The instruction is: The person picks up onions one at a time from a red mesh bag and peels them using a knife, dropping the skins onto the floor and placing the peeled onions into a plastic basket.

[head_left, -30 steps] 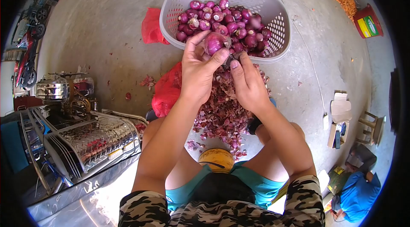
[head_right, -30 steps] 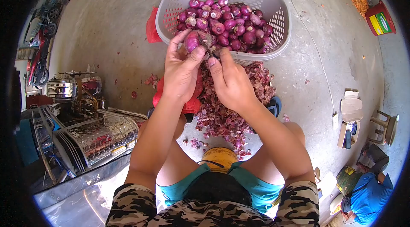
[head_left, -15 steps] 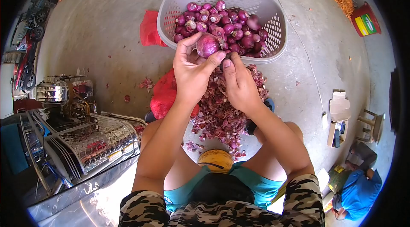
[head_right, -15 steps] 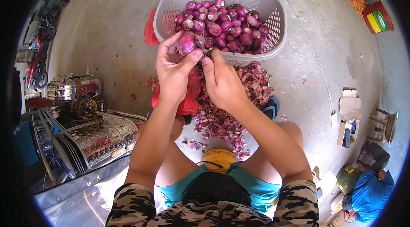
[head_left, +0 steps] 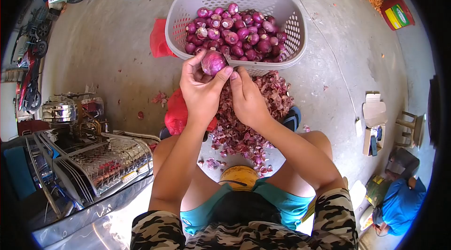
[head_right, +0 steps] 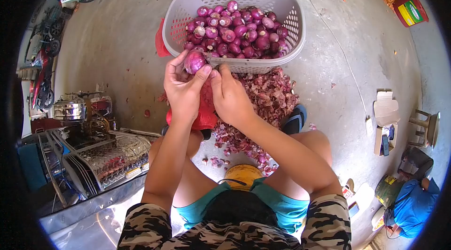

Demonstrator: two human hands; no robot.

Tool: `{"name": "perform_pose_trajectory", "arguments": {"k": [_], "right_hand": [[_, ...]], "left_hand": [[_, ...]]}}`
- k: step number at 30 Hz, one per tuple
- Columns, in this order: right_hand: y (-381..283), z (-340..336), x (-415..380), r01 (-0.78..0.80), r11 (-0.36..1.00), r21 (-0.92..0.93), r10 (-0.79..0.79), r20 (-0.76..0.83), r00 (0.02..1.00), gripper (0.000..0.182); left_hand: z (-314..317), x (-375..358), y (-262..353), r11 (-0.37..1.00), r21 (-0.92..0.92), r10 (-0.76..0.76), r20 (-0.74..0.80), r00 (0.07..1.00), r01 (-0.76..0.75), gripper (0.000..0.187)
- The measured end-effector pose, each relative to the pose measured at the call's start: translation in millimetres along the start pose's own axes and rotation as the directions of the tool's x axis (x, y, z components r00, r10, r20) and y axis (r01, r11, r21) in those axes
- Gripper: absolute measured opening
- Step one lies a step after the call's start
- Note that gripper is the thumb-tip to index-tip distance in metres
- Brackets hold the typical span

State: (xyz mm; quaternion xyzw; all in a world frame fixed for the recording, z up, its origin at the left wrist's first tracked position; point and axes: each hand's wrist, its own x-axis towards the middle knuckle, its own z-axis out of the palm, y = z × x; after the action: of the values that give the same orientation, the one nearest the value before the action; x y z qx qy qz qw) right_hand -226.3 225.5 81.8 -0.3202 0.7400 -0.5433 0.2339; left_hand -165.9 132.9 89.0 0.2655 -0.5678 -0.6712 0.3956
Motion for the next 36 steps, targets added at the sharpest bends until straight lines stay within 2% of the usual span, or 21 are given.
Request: {"name": "perform_pose_trajectory", "arguments": {"k": [3,6,9,17,20,23,25,27,28,31,32,35,36], "right_hand": [[5.2,2.4,-3.3,-0.015,0.996,0.083,0.015,0.010,1.000,0.040],[10.1,4.4,-5.1,0.021,1.000,0.021,-0.020,-0.022,1.000,0.043],[19.2,17.0,-4.8,0.040,0.998,0.048,-0.038,-0.053,0.998,0.044],[14.0,17.8,-4.5,-0.016,0.996,0.083,0.016,0.001,1.000,0.046],[15.7,19.2,-5.6,-0.034,0.994,0.107,0.034,-0.003,0.999,0.046],[21.0,26.3,-7.2,-0.016,0.997,0.070,0.021,-0.070,0.997,0.046],[36.9,30.9,-6.1,-0.111,0.990,0.088,0.115,-0.040,0.993,0.047],[51.6,34.4,1.5,-0.318,0.935,0.156,0.309,0.083,0.947,0.048],[51.4,38.2,-1.1,-0.297,0.943,0.149,0.297,0.026,0.955,0.050],[44.2,34.8,-4.3,-0.322,0.945,0.061,0.322,0.016,0.947,0.050],[42.5,33.4,-5.3,-0.317,0.947,0.054,0.317,0.008,0.948,0.050],[47.3,30.5,0.4,-0.315,0.931,0.182,0.306,0.079,0.949,0.044],[43.2,28.5,3.5,-0.303,0.920,0.248,0.291,0.086,0.953,0.040]], "left_hand": [[0.1,-1.9,-2.8,1.000,-0.010,0.010,0.016,1.000,-0.010,0.054],[0.3,-4.0,-3.5,1.000,0.025,-0.010,0.016,1.000,0.010,0.054],[-0.7,-3.9,-5.1,0.998,0.058,0.005,-0.019,1.000,-0.004,0.054],[-6.8,-2.3,-4.8,0.999,0.039,-0.016,0.005,1.000,0.016,0.054],[-5.7,-1.9,-0.9,0.996,-0.004,-0.085,0.000,0.996,0.085,0.054],[-4.4,0.4,2.5,0.991,-0.056,-0.124,-0.015,0.992,0.123,0.053],[-0.6,-1.0,7.2,0.993,-0.063,-0.106,-0.014,0.994,0.105,0.052],[4.6,-6.6,18.1,0.998,-0.036,-0.059,0.006,0.998,0.059,0.051],[2.6,-6.7,16.8,0.998,-0.053,-0.020,0.023,1.000,0.021,0.049],[-11.2,6.4,24.0,0.995,-0.026,-0.090,0.054,0.994,0.092,0.048],[-14.0,9.0,24.4,0.989,-0.084,-0.117,0.088,0.989,0.125,0.043],[-25.1,16.2,26.8,0.924,-0.222,-0.282,0.157,0.947,0.312,0.038],[-26.6,16.9,25.4,0.916,-0.227,-0.296,0.171,0.940,0.330,0.037]]}}
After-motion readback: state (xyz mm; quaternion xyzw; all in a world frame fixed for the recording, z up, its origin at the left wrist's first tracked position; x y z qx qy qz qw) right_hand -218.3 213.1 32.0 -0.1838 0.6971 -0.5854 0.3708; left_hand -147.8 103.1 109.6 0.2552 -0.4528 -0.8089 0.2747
